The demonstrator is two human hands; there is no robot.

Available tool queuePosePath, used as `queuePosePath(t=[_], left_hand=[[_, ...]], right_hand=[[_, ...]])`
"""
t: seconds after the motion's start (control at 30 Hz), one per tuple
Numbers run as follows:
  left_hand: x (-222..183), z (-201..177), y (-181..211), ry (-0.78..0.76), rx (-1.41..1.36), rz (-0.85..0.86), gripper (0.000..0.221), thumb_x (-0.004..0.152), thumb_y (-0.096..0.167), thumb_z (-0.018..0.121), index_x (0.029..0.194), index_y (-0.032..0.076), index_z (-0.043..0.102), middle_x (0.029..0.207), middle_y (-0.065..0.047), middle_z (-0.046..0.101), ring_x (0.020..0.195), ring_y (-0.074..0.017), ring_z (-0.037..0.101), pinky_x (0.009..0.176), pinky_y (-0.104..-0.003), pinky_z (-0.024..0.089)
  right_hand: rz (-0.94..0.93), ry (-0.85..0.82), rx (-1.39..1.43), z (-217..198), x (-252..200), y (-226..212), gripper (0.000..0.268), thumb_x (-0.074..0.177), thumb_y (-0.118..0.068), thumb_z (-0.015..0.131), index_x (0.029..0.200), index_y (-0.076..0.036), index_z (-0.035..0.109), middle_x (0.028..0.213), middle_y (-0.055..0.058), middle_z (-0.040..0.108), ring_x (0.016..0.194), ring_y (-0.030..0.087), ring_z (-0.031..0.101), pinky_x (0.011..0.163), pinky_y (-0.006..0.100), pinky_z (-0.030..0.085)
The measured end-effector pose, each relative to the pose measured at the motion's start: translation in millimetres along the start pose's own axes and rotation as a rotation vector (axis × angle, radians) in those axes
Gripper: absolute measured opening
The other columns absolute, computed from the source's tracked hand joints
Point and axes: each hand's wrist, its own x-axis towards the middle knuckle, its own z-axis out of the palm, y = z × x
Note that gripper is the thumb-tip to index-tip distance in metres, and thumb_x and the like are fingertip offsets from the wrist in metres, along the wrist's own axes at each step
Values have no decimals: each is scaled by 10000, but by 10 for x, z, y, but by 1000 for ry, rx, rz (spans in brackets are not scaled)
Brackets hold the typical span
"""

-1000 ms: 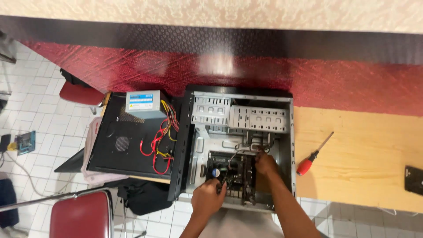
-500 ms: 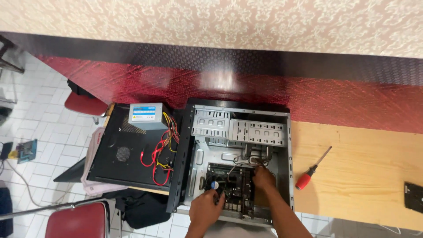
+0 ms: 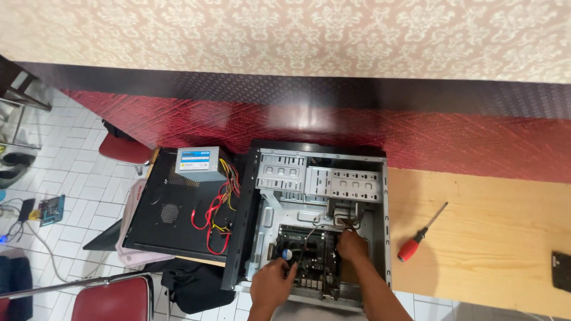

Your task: Connecting internal power and signal cables to a motherboard inside a PC case.

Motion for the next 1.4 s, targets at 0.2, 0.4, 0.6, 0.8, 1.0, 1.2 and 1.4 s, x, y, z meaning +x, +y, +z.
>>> queuePosePath(t=[0.2,0.4,0.6,0.8,1.0,1.2,1.4], left_hand=[[-100,-145,150,-1,-34,-103,391,984,584,535,816,245,632,718,46,665,721,-217,657,651,-405,501],[-29,72,-3,173,-36,-38,344,952,560,594,805,256,660,668,51,675,622,-236,648,553,-425,481],[-91,-83,114,74,-55,-151,317,977,532,556,897,244,665,856,-11,753,781,-319,692,706,-467,529],[-80,-59,111,106,-53,-174,316,963,546,561,884,264,677,793,20,730,766,-274,679,685,-426,512],[-119,-97,161,135,-81,-180,322,962,545,565,894,251,677,755,6,723,737,-267,683,659,-416,520],[-138,-94,151,144,-91,-155,315,958,527,564,879,243,674,780,9,734,755,-269,684,695,-422,522],[-63,6,65,120,-53,-128,395,961,616,498,913,257,656,858,-26,747,807,-314,700,718,-463,531]], right_hand=[[13,-32,-17,-83,-115,-70,156,989,-245,592,996,-134,700,1031,67,717,881,242,706,670,376,550],[5,5,77,25,-40,-73,128,944,-228,629,939,-108,671,986,102,722,911,286,714,752,432,540],[2,16,36,37,-21,-77,257,953,-206,634,708,-142,585,714,31,629,665,217,636,630,402,476],[35,8,52,-96,-122,-140,245,959,-192,613,722,-134,634,764,31,672,734,233,682,706,413,520],[55,-15,87,-112,-201,-180,154,977,-127,597,836,-167,645,809,9,676,768,184,670,728,363,528],[70,-36,64,-150,-287,-208,178,983,-98,580,835,-164,652,819,6,673,743,169,655,662,338,534],[26,-22,-41,-53,-127,-137,179,974,-223,588,1062,-98,682,1101,114,725,1040,330,709,872,495,548]])
